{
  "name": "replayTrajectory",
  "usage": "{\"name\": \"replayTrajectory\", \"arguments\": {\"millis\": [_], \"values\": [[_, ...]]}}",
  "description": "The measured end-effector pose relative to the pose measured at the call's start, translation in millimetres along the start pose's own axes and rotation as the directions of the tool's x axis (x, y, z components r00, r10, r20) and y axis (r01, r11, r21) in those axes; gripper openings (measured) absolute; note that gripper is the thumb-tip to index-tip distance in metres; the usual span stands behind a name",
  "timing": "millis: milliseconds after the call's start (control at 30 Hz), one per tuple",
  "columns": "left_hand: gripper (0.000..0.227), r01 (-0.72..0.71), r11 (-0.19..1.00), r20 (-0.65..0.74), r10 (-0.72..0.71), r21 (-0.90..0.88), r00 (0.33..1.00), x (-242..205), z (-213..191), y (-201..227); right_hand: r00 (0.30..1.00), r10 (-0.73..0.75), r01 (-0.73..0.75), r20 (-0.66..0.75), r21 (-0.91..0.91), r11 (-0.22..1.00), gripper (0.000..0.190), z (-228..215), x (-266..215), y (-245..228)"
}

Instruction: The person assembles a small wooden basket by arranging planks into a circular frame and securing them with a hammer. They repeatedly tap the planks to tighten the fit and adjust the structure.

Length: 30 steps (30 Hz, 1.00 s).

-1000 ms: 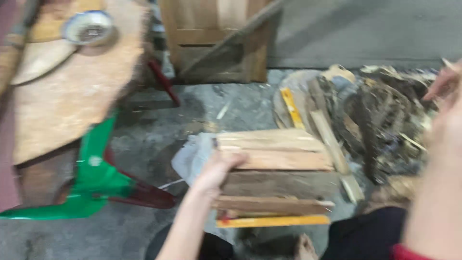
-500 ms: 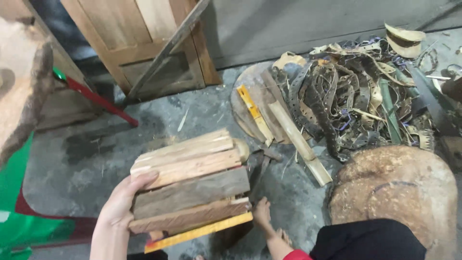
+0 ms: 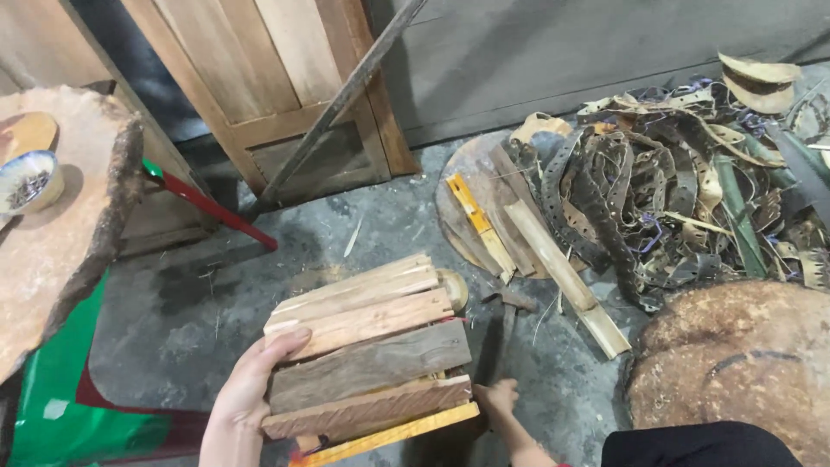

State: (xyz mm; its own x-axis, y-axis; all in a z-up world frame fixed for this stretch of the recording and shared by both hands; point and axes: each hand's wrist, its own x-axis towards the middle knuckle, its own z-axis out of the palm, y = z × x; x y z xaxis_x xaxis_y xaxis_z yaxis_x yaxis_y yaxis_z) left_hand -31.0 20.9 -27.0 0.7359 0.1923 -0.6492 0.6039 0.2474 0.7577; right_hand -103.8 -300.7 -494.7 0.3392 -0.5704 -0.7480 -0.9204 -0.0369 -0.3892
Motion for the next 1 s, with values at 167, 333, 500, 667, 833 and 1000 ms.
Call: {"name": "replayTrajectory", "arguments": {"millis": [167, 333, 500, 667, 833, 1000], "values": [[0.025, -0.04, 0.999, 0.01, 0.04, 0.004, 0.999, -2.4, 0.8, 2.5, 0.976, -0.163, 0.143, -0.142, -0.142, 0.979, 0.059, -77.2, -30.6, -13.5], [0.036, 0.06, 0.998, -0.01, -0.06, 0.011, 0.998, -44.2, 27.7, 26.9, 0.986, -0.16, 0.138, 0.05, 0.298, 0.945, 0.029, -148.2, -91.9, -75.3], [0.036, 0.036, 0.998, 0.111, -0.03, -0.052, 0.993, -36.4, 25.5, 22.7, 0.904, -0.394, 0.209, 0.163, 0.636, 0.743, 0.032, -238.4, -183.1, -85.3], [0.037, 0.038, 0.998, 0.138, -0.031, -0.046, 0.99, -29.4, 20.5, 16.5, 0.734, -0.654, 0.356, 0.181, 0.718, 0.599, 0.028, -339.0, -258.9, -83.5], [0.029, -0.019, 0.997, 0.162, 0.03, -0.073, 0.986, -7.2, 12.4, 0.0, 0.312, -0.949, 0.665, 0.049, 0.702, 0.255, 0.036, -363.6, -309.8, -96.5], [0.034, 0.001, 0.996, 0.131, 0.01, -0.086, 0.991, -21.4, 9.3, 3.6, 0.586, -0.759, 0.761, 0.285, 0.129, 0.636, 0.031, -368.2, -356.2, -125.7]]}}
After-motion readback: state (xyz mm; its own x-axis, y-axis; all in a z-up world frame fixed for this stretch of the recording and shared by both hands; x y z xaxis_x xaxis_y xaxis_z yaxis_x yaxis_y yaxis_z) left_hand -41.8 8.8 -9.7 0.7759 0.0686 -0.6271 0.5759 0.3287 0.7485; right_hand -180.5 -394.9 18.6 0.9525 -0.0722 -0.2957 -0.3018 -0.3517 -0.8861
